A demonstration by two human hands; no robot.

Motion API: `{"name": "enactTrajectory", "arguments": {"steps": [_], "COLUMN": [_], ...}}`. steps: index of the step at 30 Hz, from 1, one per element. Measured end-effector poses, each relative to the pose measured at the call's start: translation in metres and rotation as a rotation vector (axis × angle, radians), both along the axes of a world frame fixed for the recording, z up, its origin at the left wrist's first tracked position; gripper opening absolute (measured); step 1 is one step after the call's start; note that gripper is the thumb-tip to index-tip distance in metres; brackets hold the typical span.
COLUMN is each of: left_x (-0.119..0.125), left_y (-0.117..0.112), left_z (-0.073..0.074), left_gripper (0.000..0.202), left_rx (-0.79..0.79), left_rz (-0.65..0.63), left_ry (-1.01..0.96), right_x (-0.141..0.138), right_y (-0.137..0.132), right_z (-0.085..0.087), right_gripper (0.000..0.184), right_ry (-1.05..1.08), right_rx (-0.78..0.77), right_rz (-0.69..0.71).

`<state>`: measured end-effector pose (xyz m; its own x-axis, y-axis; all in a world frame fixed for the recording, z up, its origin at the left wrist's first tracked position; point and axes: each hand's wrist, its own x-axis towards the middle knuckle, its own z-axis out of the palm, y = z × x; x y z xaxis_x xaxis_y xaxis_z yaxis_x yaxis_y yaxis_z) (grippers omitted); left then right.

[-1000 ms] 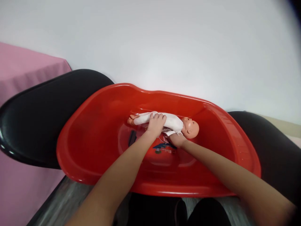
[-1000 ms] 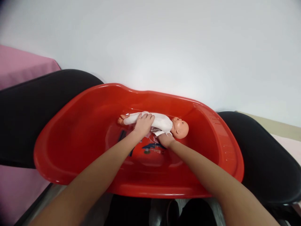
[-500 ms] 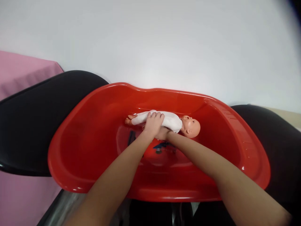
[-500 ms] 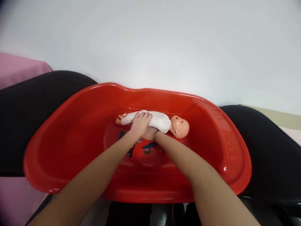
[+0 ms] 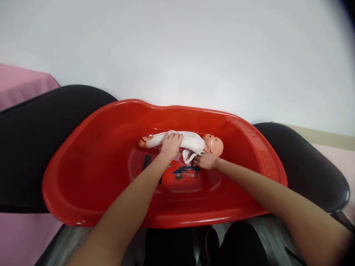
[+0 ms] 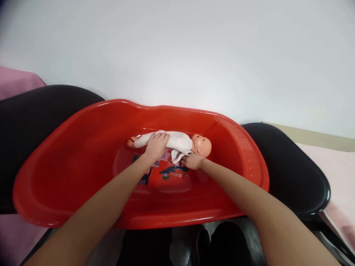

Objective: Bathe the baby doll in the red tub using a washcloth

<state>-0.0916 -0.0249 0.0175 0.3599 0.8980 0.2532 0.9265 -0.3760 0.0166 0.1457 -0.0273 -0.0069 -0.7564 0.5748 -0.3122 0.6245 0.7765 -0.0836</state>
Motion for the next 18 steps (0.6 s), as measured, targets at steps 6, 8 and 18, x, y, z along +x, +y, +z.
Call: {"name": "enactTrajectory", "arguments": {"steps": [6,8,18], "left_x": [-0.003,-0.003,-0.003], "left_y": [0.003,0.005,0.002], "left_z": [-0.005,-0.007,0.003], "left_gripper": [0.037,0.037,0.039], "left_rx": [0.008,0.009,-0.066], "left_rz": [0.000,-0.006,-0.006], "left_ry": [0.015,0.015,-0.012], "right_x": [0.007,0.007,0.049], "right_y": [-0.007,-0.004,-0.008], "right_z": [0.021,0.036,0.078], "right_gripper": [0.038,0.035,0.032], "right_ry": [-0.122,-0.158,-0.161], "right_rx": [0.123,0.152,0.256], "right_rz": [0.204,0.207,-0.185]}}
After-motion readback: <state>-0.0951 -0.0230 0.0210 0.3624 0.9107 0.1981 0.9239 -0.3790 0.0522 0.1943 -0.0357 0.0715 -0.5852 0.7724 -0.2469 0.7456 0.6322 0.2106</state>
